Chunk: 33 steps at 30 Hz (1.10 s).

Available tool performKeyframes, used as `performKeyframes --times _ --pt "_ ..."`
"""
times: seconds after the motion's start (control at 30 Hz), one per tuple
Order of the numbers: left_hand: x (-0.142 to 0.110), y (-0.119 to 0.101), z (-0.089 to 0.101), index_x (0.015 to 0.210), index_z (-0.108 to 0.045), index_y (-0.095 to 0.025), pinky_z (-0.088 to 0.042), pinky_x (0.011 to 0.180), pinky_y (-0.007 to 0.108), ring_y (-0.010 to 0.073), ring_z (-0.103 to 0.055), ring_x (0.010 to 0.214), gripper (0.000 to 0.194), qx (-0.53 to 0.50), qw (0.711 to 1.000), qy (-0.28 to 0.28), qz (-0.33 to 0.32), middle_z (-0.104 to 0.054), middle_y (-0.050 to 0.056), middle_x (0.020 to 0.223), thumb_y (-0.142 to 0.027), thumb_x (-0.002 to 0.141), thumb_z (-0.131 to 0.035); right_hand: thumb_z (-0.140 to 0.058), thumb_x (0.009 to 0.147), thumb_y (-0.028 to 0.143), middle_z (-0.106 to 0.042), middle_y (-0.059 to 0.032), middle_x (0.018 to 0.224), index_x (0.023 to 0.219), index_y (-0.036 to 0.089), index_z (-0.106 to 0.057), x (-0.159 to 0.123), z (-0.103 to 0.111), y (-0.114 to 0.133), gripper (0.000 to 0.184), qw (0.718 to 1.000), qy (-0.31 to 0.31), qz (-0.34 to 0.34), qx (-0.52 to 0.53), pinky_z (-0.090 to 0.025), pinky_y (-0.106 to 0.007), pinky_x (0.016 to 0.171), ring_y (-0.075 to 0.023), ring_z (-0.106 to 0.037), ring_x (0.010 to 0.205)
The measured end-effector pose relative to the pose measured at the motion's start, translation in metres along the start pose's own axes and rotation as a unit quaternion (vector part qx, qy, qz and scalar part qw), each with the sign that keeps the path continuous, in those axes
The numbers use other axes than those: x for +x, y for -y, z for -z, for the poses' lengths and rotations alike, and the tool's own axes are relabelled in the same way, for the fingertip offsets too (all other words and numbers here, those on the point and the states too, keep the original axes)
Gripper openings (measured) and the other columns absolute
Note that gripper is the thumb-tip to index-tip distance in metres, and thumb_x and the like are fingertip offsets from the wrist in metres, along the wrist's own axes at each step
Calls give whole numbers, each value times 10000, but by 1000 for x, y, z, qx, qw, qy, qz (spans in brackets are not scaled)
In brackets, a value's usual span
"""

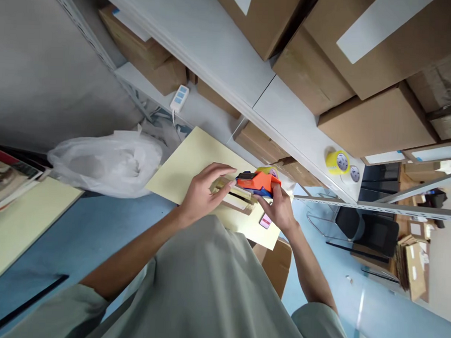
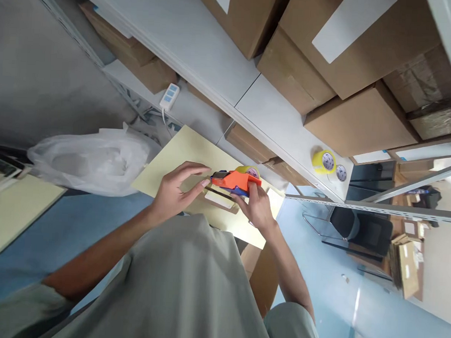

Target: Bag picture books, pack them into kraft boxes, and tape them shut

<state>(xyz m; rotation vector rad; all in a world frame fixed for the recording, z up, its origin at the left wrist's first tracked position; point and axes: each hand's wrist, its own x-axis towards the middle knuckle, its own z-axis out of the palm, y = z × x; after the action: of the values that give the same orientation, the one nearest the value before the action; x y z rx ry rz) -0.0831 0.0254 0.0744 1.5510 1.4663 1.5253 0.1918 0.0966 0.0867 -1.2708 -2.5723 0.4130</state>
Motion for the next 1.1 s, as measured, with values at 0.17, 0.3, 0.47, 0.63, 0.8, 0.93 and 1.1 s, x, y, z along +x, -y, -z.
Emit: performKeyframes --times 0.17,0.3,0.47,0.63,0.8,0.93,1.1 --pt "-6 3 8 1369 -753 -339 -666 1054 453 252 -770 1174 293 17 999 31 -42 -808 61 1228 -378 1080 -724 -601 1103 663 -802 -148 1101 1416 245 -551 -6 1 12 524 999 23 39 4 -690 -457 737 -341 -817 924" --pt "-10 12 10 1317 -787 -363 -672 992 449 244 -781 1086 261 33 996 45 -62 -830 40 1160 -391 1058 -770 -569 1115 658 -799 -165 1123 1433 239 -543 -9 1 17 526 998 33 47 -17 -697 -481 733 -353 -814 922" --pt "-18 23 14 1246 -816 -357 -660 921 405 211 -775 997 196 34 996 41 -75 -830 32 1101 -361 1053 -785 -600 1111 628 -800 -179 1123 1472 226 -525 -11 -3 19 545 997 55 55 -23 -707 -507 783 -378 -820 994" --pt "-32 38 17 1206 -833 -360 -668 897 408 221 -771 981 182 19 997 66 -31 -820 38 1056 -443 1066 -752 -608 1117 606 -806 -174 1114 1467 232 -503 -17 -14 19 524 994 80 69 -29 -709 -505 786 -376 -828 993" --pt "-48 54 17 1188 -852 -353 -661 883 361 210 -763 980 224 0 997 80 0 -822 32 1039 -492 1088 -708 -593 1123 609 -801 -186 1160 1501 227 -466 -26 -29 19 552 991 106 73 -27 -713 -503 813 -376 -832 1018" --pt "-62 69 16 1183 -864 -330 -637 899 338 204 -750 976 266 -17 996 92 12 -824 41 1051 -505 1101 -682 -558 1130 631 -784 -208 1208 1526 211 -437 -34 -45 18 590 987 149 54 -36 -710 -506 807 -376 -826 1020" --pt "-82 80 18 1195 -866 -310 -613 972 348 218 -741 1030 303 -34 987 137 81 -829 48 1106 -525 1097 -678 -547 1142 605 -775 -232 1213 1526 178 -428 -41 -61 17 587 974 221 39 -40 -699 -519 830 -385 -818 1031"
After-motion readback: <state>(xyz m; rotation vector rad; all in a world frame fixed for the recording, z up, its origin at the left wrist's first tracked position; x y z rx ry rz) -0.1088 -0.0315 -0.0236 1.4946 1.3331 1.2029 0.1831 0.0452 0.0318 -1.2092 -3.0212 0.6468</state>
